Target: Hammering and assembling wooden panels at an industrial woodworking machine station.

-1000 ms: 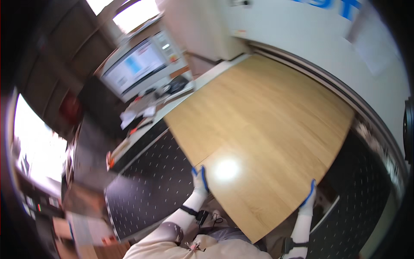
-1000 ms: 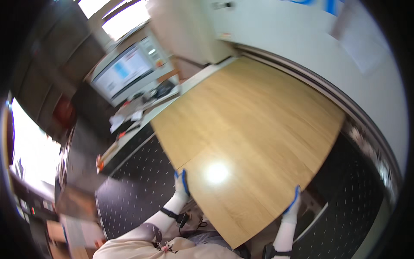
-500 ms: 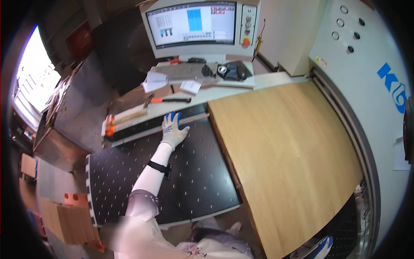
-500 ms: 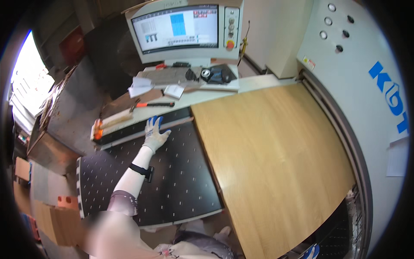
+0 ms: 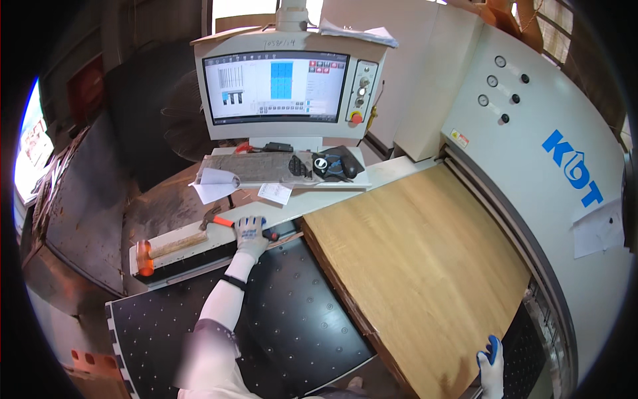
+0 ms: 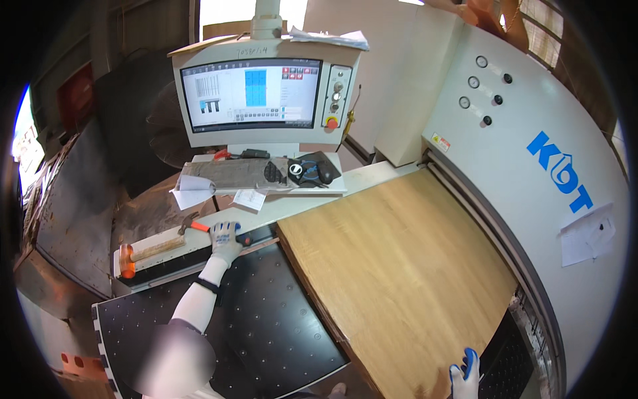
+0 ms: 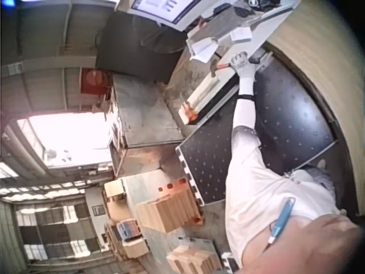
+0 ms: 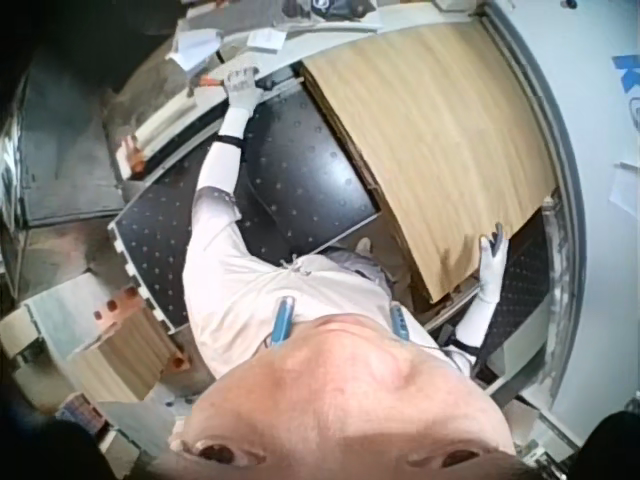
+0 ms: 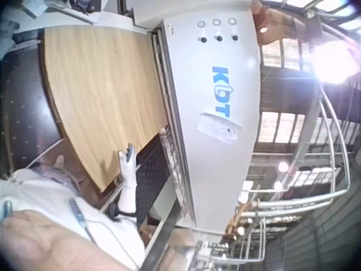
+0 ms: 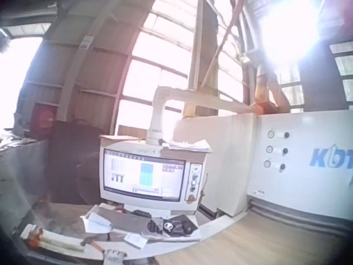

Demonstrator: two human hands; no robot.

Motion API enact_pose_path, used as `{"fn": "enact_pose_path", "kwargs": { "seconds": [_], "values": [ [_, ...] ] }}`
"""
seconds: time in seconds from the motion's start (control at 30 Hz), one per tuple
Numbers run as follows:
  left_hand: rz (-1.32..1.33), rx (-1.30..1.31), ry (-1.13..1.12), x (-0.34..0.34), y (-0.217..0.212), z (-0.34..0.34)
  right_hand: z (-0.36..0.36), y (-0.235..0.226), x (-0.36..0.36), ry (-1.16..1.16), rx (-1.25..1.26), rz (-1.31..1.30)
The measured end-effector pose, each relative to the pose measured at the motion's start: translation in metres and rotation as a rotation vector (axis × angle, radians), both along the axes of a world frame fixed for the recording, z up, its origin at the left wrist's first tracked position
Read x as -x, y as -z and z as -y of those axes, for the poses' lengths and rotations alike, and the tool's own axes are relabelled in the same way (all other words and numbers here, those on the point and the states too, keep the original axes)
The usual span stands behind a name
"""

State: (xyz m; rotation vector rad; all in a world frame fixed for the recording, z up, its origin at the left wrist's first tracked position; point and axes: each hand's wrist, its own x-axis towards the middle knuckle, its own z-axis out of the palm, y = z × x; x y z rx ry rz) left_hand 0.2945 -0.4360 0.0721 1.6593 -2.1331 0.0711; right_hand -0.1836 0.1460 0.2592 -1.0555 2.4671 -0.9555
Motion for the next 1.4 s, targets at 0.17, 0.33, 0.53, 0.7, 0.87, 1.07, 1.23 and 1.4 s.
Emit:
{"fn": "enact_pose_path", "kwargs": {
  "seconds": [0.17, 0.33, 0.53, 0.7, 0.87, 1.07, 1.23, 1.4],
  "values": [
    [-0.231, 0.282, 0.32, -0.014, -0.034, -0.05, 0.085, 0.021, -0.046, -0.204, 0.13, 0.316],
    [-0.591, 0.178, 0.896, 0.045, -0.126, -0.166, 0.129, 0.044, -0.131, -0.62, 0.057, 1.112],
    [-0.581, 0.022, 1.68, 0.165, -0.161, -0.3, 0.129, 0.11, -0.157, -0.693, 0.426, 2.012],
    [-0.458, -0.13, 1.921, 0.254, -0.149, -0.369, 0.061, 0.089, -0.116, -0.369, 0.659, 1.762],
    [-0.01, -0.18, 2.145, 0.353, -0.152, -0.446, -0.015, 0.104, -0.036, -0.491, 0.92, 2.224],
    [0.0, -0.205, 2.16, 0.461, -0.129, -0.532, -0.097, 0.117, 0.099, 0.347, 0.981, 1.232],
    [0.043, -0.295, 1.76, 0.58, -0.062, -0.547, -0.147, 0.166, 0.27, 0.668, 0.987, 0.799],
    [0.212, -0.226, 1.322, 0.672, -0.016, -0.58, -0.126, 0.2, 0.372, 0.673, 0.924, 0.696]
  ]
}}
